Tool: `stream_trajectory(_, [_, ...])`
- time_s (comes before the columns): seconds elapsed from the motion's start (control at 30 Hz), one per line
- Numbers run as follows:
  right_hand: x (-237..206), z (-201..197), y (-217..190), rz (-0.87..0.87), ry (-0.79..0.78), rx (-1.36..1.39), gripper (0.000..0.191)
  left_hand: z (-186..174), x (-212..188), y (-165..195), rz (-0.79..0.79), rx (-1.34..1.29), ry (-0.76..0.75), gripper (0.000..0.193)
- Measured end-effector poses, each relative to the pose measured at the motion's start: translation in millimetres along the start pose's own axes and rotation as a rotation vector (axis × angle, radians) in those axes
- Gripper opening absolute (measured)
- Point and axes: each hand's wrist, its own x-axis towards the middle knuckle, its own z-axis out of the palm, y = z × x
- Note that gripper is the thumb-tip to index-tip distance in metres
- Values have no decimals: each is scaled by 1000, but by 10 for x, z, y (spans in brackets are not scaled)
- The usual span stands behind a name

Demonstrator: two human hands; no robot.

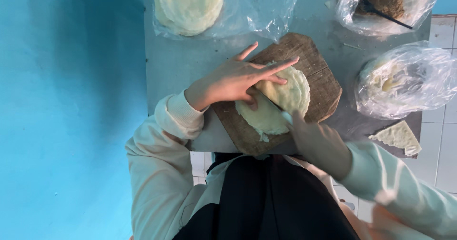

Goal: The person cuts a stack of thin round flat sheets into wedge-shaped pieces with a knife on a wooden cutting board, then folds and stacks the cut wedges by hand on the metal table, working through the pieces one at a time.

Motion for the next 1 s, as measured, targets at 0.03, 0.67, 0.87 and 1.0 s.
stream_trajectory(0.03, [-72, 7, 20, 19, -13, 3, 36, -1, -1, 5, -1, -3, -7, 138])
stream_trajectory(0.67, [-132, 179, 245, 6, 9, 25, 28, -5, 34, 14, -28, -3, -36, 135])
stream_trajectory(0.87, [-96, 160, 232, -14, -26, 1, 29, 1, 26, 10, -25, -30, -40, 135])
stream_trajectory(1.0, [-109, 113, 222, -9, -8, -10, 26, 3, 34, 8, -35, -8, -42, 137])
